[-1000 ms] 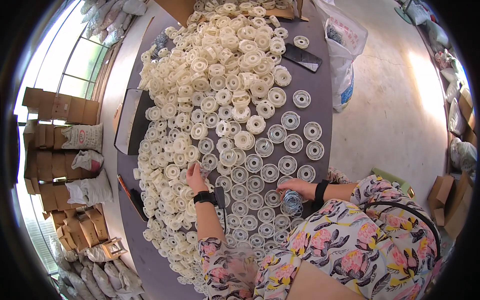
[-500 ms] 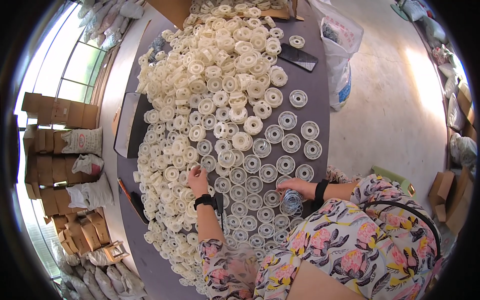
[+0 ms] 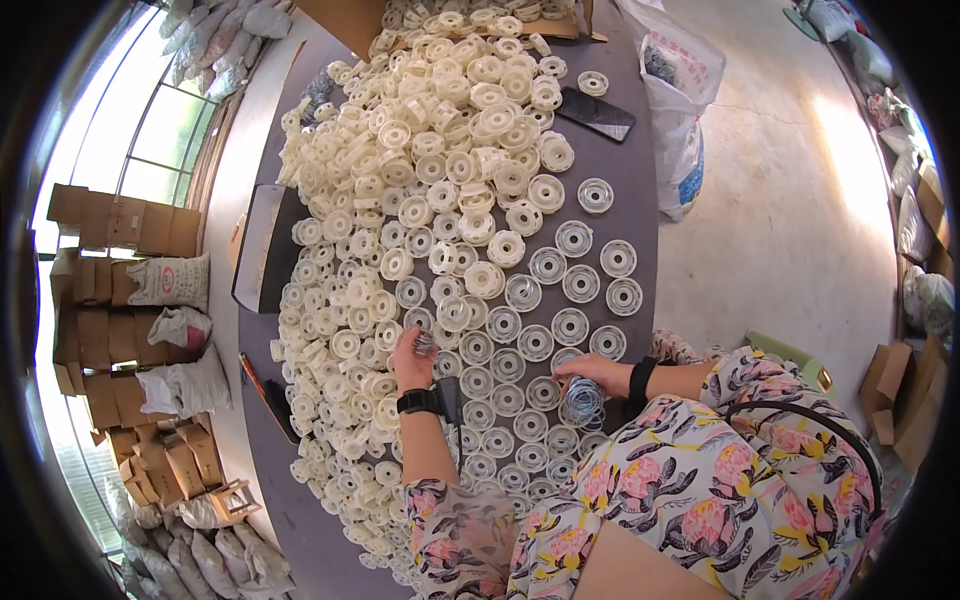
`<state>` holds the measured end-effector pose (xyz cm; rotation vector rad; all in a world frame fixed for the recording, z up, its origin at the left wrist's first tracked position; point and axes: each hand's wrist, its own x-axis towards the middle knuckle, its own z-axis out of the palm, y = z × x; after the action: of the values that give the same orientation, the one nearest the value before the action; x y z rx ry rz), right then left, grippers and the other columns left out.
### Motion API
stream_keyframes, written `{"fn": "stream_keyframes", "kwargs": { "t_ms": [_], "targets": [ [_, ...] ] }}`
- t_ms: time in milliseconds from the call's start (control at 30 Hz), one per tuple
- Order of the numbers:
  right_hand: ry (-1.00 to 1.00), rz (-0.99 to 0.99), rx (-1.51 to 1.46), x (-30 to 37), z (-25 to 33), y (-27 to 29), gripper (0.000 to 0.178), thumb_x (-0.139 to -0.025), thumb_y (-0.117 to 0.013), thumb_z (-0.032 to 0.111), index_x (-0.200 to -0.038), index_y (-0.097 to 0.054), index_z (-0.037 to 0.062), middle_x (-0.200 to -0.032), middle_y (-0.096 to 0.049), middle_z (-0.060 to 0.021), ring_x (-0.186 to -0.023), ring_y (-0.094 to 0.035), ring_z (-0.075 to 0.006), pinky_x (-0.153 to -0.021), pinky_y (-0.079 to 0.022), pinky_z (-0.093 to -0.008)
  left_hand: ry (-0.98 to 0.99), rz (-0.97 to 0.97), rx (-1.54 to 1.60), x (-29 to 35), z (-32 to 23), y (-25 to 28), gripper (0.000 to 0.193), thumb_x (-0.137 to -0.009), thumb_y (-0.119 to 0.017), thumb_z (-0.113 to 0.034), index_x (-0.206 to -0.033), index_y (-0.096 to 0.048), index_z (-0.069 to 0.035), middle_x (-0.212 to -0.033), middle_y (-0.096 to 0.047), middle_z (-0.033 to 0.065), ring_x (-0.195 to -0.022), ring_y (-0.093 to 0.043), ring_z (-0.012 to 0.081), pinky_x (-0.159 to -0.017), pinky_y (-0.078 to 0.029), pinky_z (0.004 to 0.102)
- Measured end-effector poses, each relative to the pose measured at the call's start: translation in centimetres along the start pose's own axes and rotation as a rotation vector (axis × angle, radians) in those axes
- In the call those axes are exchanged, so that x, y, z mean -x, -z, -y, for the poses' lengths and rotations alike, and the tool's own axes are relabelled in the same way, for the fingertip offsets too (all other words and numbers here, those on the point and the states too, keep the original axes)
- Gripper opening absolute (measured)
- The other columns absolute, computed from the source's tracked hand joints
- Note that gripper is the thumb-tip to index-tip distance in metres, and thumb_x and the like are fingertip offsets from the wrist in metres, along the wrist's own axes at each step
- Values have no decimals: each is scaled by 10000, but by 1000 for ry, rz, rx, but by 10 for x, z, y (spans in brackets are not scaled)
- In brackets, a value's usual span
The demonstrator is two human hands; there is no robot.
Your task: Sorting white circular plastic components on a workshop table.
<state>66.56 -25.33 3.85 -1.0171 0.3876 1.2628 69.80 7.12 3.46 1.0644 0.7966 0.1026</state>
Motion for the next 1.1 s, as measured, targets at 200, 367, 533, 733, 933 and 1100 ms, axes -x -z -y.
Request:
{"fn": "stream_keyframes", "kwargs": {
  "t_ms": [200, 367, 533, 733, 933, 1100],
  "targets": [
    [24, 32, 9, -5, -7, 11, 273, -822, -528, 264, -932, -578, 20, -746, -623, -101, -654, -602, -147, -581, -480, -264, -208, -33, -911, -1, 7, -14, 316, -664, -683, -223, -868, -569, -9, -722, -553, 50, -637, -522, 161, -582, -443, 287],
    [43, 21, -33, -10, -14, 20, 279, -823, -526, 264, -954, -576, 24, -746, -622, -103, -651, -602, -145, -575, -485, -266, -334, -29, -1100, -5, 21, -28, 354, -648, -704, -201, -886, -582, 32, -747, -588, 52, -657, -549, 139, -633, -453, 263],
    [17, 3, -26, -6, -8, 16, 289, -818, -533, 275, -957, -579, 26, -739, -623, -90, -641, -600, -136, -563, -484, -261, -290, 71, -557, -16, 29, -22, 429, -623, -697, -188, -974, -563, 17, -850, -601, 116, -809, -572, 183, -737, -444, 287],
    [16, -31, -15, -1, -4, 20, 291, -814, -535, 288, -942, -585, 32, -721, -624, -75, -623, -597, -127, -541, -482, -260, -482, 79, -1471, 1, 15, -34, 535, -609, -665, -116, -1113, -493, -70, -1165, -461, 147, -971, -513, 311, -819, -430, 376],
    [-4, -26, -2, -2, -2, 16, 293, -810, -540, 293, -934, -588, 31, -727, -628, -77, -632, -600, -127, -551, -481, -253, -463, 136, -1806, 5, 5, -36, 594, -601, -691, -127, -1147, -459, -127, -1104, -437, 144, -913, -528, 313, -756, -454, 387],
    [17, -22, -8, -5, -4, 18, 291, -808, -540, 292, -926, -590, 31, -730, -629, -75, -640, -603, -129, -554, -481, -253, -394, 191, -1873, -5, 0, -32, 605, -600, -691, -115, -1154, -452, -156, -1032, -438, 138, -889, -533, 310, -715, -465, 389]
  ]
}}
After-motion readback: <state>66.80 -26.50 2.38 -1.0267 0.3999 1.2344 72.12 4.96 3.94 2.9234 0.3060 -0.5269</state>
